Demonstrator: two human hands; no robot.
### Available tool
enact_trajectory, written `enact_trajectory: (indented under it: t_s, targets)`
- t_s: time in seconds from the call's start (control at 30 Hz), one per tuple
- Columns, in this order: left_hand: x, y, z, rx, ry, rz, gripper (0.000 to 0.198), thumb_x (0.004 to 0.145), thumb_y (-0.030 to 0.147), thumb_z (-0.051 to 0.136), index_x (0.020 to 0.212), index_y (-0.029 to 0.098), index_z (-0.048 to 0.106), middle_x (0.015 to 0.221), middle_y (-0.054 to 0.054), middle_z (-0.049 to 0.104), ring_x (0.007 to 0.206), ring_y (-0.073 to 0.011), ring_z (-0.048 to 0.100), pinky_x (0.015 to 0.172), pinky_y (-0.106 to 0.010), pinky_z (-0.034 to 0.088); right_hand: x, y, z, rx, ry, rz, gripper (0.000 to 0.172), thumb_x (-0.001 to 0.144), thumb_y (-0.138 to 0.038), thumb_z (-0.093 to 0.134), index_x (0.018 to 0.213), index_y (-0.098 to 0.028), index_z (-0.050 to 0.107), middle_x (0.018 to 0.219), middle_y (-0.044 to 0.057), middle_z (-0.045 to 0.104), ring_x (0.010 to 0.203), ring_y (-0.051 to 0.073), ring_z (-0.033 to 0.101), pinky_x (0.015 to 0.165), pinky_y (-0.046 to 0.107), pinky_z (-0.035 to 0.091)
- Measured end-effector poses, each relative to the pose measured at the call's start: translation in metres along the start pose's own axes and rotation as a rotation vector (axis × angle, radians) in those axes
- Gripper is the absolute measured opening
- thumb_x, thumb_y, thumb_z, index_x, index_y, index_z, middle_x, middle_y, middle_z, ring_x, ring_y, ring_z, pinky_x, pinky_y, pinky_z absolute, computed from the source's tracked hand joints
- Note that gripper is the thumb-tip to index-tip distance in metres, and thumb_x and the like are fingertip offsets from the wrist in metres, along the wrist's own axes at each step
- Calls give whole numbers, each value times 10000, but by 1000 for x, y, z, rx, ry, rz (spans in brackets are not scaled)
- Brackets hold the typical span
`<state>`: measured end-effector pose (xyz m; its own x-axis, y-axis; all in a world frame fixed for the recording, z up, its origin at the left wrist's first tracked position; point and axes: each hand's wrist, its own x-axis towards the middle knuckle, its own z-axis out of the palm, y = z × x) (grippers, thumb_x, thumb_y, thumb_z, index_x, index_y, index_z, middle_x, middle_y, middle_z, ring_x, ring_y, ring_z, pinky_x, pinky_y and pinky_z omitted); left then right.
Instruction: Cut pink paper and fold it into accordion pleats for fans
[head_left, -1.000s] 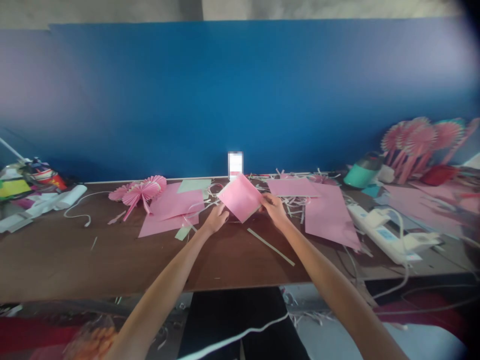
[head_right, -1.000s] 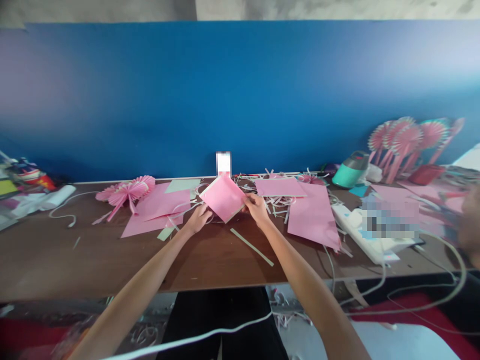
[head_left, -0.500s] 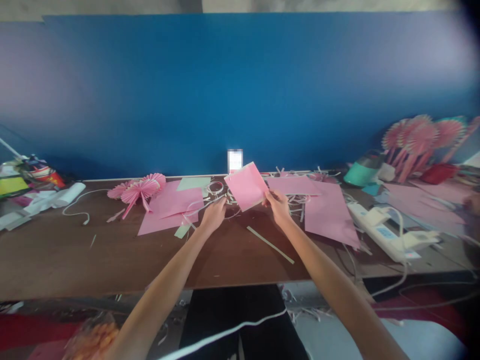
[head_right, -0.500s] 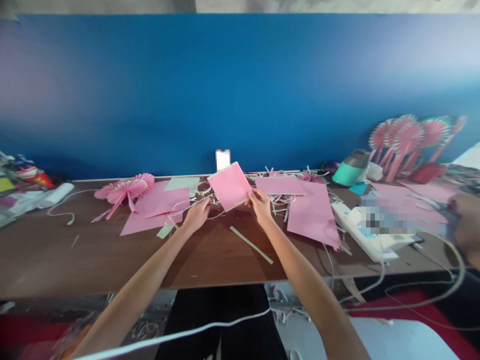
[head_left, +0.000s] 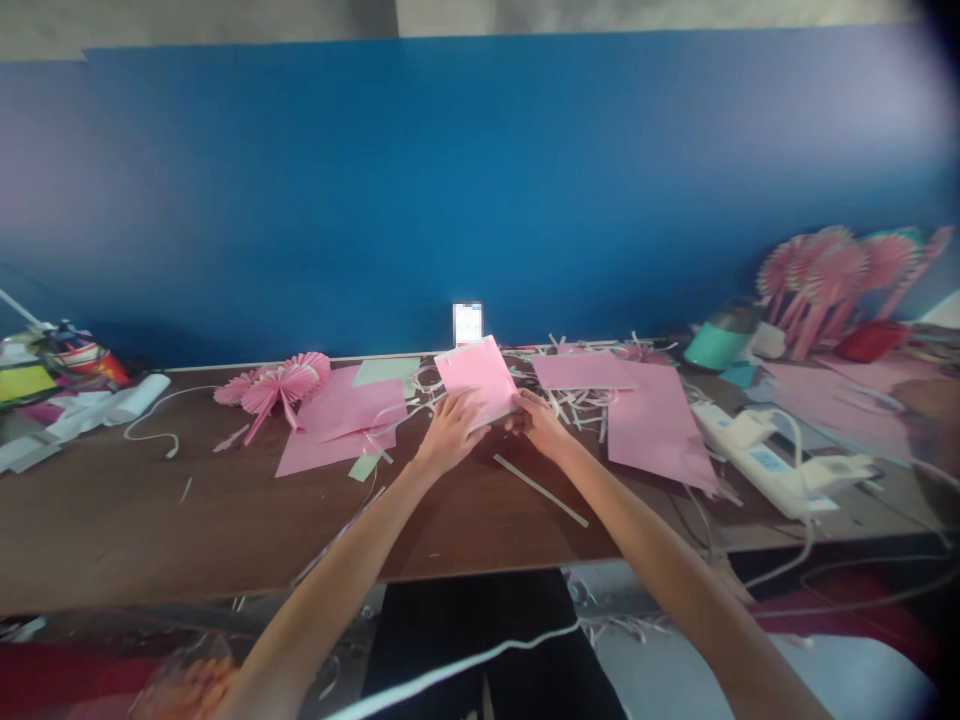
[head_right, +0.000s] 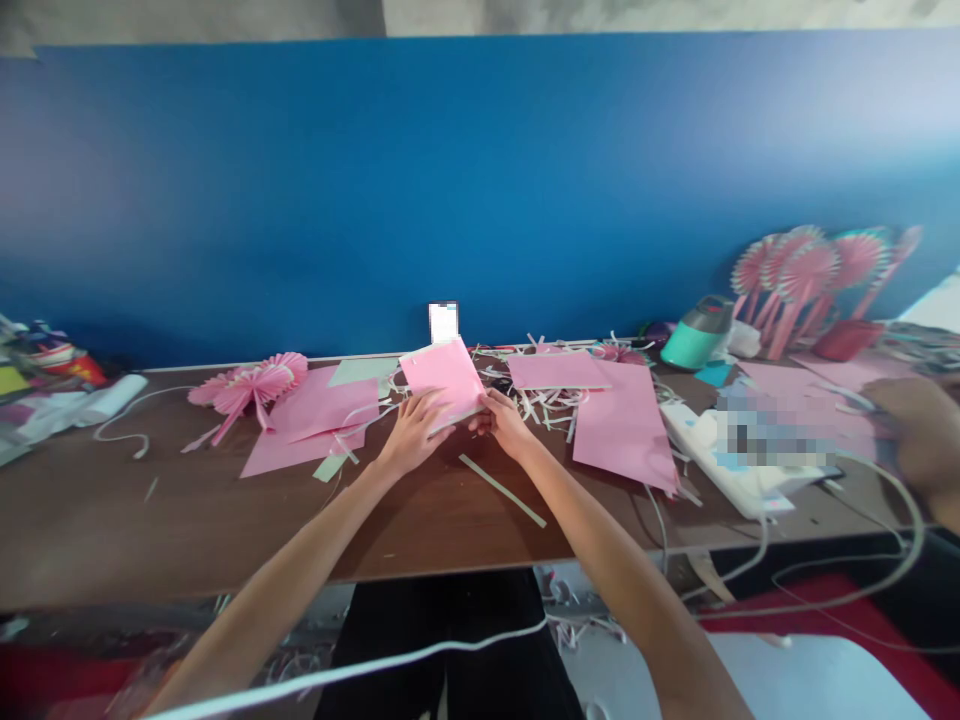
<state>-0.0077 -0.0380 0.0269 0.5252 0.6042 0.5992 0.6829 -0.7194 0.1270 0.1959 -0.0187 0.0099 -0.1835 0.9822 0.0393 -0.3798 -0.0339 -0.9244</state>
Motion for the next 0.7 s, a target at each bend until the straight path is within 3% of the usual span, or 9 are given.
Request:
enact_trajectory:
  t_s: [0.33,0.47,0.7]
  targets:
    - [-1,6,-4,-268,54,-30,264,861,186,477,1117,205,538,1222,-88,543,1167,-203,473,993,-400,385,-5,-8,5,66,-96,79,223,775,-380,603,843,-212,474,657,-36,576,561,120,608,443,193,398]
    - [-1,8,-1,-343,79,-47,245,880,211,472,1113,203,545,1181,-82,576,1137,-188,500,980,-384,404,-4,-6,4,94,-144,81,212,796,-390,586,855,-213,485,668,-36,587,582,120,618,441,190,396]
    - [-2,4,1,-442,113,-95,150,879,268,506,937,197,625,1057,-64,639,1053,-176,553,939,-368,429,-1,-1,1,-9,-99,68,227,794,-410,577,838,-216,467,601,-45,576,542,126,612,442,197,407]
